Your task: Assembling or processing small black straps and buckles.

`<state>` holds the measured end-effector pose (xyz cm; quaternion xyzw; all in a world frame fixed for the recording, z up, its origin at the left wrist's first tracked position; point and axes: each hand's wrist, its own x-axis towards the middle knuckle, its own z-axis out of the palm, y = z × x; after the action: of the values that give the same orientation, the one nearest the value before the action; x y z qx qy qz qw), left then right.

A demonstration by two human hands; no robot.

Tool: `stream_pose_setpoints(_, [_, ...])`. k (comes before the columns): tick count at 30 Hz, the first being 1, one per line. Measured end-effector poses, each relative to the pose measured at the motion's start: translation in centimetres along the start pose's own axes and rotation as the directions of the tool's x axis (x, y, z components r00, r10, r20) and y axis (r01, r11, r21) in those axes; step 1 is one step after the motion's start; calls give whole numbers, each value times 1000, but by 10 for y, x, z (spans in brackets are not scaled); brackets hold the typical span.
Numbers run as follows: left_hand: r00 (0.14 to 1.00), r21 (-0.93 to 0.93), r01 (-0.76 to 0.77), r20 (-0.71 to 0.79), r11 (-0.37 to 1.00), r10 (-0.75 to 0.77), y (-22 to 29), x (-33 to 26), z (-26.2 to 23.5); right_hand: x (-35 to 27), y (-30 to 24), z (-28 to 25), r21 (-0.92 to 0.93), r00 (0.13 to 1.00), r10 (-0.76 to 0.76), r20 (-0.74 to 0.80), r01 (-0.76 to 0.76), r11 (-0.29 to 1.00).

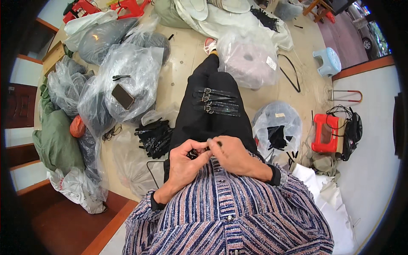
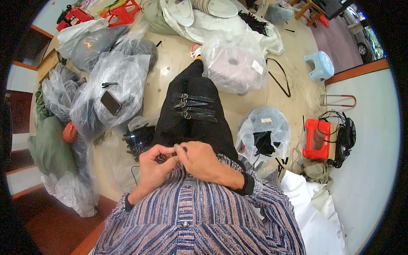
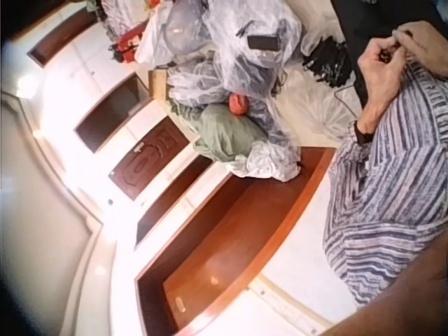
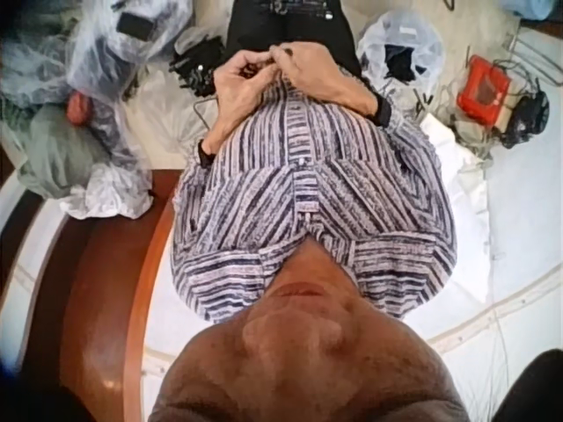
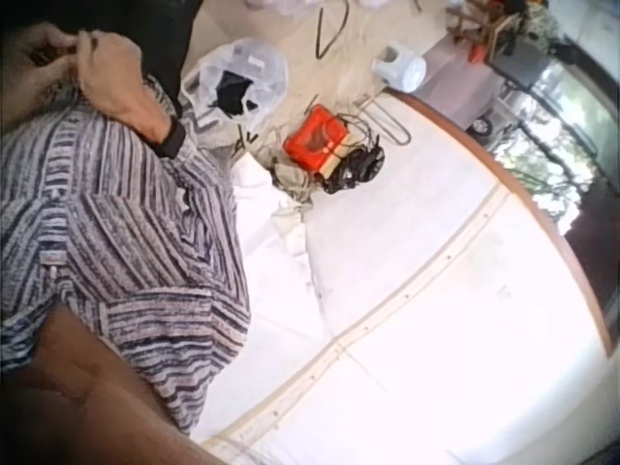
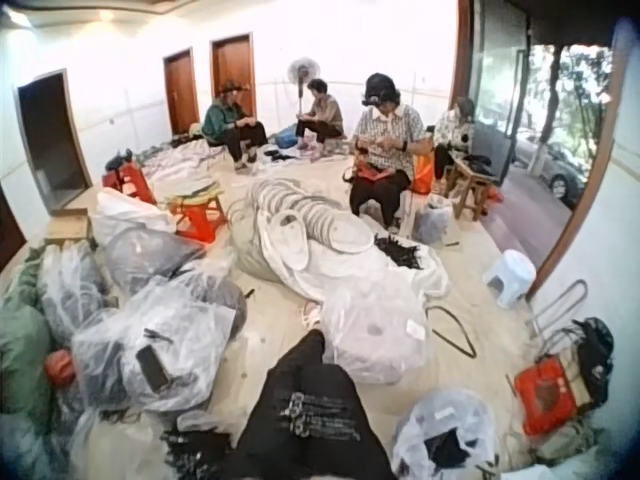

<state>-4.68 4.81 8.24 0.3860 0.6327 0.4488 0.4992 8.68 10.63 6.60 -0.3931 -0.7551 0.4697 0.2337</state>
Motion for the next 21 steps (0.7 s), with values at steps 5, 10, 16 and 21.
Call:
stream_pose_setpoints(5, [998,-80,-27,-62,996,22,3,-3,3,1,5,-11,569,935,206,289,-340,748])
stream_pose_setpoints(10, [1000,-217,-15,-15,976,12,0,-3,5,1,3,-16,705,862,274,426,-506,497])
stream_pose_setpoints(16, [996,-459,91,57,884,-73,-1,-2,4,4,4,-17,720,868,231,439,-494,488])
stream_pose_setpoints(21, [980,-632,197,103,749,-171,-9,-2,2,6,1,-20,628,867,186,461,-467,622])
